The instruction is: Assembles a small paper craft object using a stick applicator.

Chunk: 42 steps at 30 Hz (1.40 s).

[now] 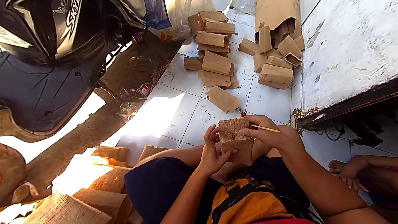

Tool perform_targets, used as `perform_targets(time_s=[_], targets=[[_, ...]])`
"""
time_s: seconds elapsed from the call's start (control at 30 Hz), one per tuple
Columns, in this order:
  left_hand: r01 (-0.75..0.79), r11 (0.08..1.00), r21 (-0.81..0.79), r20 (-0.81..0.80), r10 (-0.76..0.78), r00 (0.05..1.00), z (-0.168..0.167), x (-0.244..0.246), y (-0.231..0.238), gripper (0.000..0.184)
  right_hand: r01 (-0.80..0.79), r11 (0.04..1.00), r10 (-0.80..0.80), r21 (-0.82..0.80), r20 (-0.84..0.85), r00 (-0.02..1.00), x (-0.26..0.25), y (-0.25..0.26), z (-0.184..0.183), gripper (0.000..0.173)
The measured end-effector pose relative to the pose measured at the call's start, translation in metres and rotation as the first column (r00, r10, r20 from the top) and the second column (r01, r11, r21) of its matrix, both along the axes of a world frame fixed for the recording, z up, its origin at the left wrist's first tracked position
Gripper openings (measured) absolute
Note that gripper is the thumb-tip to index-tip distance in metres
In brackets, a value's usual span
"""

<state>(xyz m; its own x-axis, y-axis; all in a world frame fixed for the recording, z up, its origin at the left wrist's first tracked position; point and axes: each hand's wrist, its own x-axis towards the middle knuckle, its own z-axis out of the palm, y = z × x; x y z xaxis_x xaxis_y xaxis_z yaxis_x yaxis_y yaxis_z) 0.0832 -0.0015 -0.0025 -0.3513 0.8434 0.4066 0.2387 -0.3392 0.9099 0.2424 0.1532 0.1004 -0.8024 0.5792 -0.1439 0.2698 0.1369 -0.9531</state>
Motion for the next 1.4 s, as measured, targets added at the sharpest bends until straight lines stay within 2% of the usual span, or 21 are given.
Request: perform_targets(time_s=[0.1,0.2,0.3,0.4,0.5,0.57,0.67,0.73,0.8,0.97,1.07,1.17,1.3,1.33,1.4], targets=[[0.02,1.0,0.003,-0.108,-0.019,0.994,-0.002,-0.003,0.0,0.079,0.011,1.0,-0.011,-0.026,0.002,1.0,0.0,0.0,-0.003,0.019],[0.082,0.993,-0.086,-0.021,-0.084,0.996,0.006,-0.006,0.001,0.074,0.002,1.0,-0.002,0.002,-0.03,1.0,0.001,0.004,-0.003,0.014],[0.108,0.985,-0.132,0.047,-0.103,0.994,0.01,-0.007,0.0,0.075,0.113,0.994,-0.113,0.003,0.038,0.993,-0.006,0.002,-0.001,0.032],[0.145,0.976,-0.166,0.132,-0.123,0.984,0.009,-0.007,0.0,0.078,0.18,0.983,-0.174,-0.041,0.11,0.978,-0.014,0.003,-0.007,0.039],[0.123,0.974,-0.191,0.176,-0.089,0.98,0.01,-0.017,-0.001,0.082,0.156,0.988,-0.156,-0.018,-0.016,0.988,-0.011,0.01,-0.013,0.057],[0.041,0.976,-0.215,0.179,-0.002,0.984,0.013,-0.028,-0.004,0.088,0.262,0.965,-0.263,-0.018,-0.092,0.96,-0.011,0.016,-0.019,0.069],[-0.089,0.968,-0.237,0.213,0.141,0.967,0.019,-0.051,-0.011,0.096,0.402,0.897,-0.429,-0.182,-0.149,0.891,-0.013,0.027,-0.043,0.057],[-0.157,0.963,-0.22,0.275,0.215,0.937,0.02,-0.067,-0.016,0.1,0.409,0.878,-0.437,-0.248,-0.067,0.897,-0.012,0.028,-0.063,0.029],[-0.207,0.962,-0.175,0.344,0.257,0.903,0.019,-0.078,-0.019,0.102,0.428,0.884,-0.426,-0.187,0.053,0.903,-0.016,0.028,-0.084,0.008],[-0.228,0.963,-0.145,0.478,0.27,0.836,0.012,-0.087,-0.017,0.097,0.429,0.9,-0.437,0.084,0.196,0.878,-0.029,0.035,-0.126,0.017],[-0.191,0.969,-0.158,0.489,0.245,0.837,0.011,-0.086,-0.014,0.096,0.334,0.873,-0.414,0.356,0.177,0.893,-0.033,0.033,-0.133,0.015],[-0.151,0.977,-0.154,0.497,0.209,0.842,0.01,-0.087,-0.012,0.097,0.222,0.825,-0.367,0.52,0.192,0.91,-0.034,0.034,-0.142,0.012],[-0.154,0.98,-0.127,0.509,0.198,0.838,0.009,-0.089,-0.01,0.097,0.097,0.846,-0.297,0.525,0.312,0.903,-0.036,0.036,-0.153,0.012],[-0.154,0.981,-0.121,0.508,0.194,0.839,0.009,-0.09,-0.01,0.096,0.106,0.861,-0.299,0.498,0.326,0.897,-0.036,0.037,-0.155,0.012],[-0.157,0.98,-0.121,0.494,0.197,0.847,0.009,-0.09,-0.01,0.095,0.226,0.901,-0.352,0.371,0.316,0.881,-0.035,0.04,-0.159,0.016]])
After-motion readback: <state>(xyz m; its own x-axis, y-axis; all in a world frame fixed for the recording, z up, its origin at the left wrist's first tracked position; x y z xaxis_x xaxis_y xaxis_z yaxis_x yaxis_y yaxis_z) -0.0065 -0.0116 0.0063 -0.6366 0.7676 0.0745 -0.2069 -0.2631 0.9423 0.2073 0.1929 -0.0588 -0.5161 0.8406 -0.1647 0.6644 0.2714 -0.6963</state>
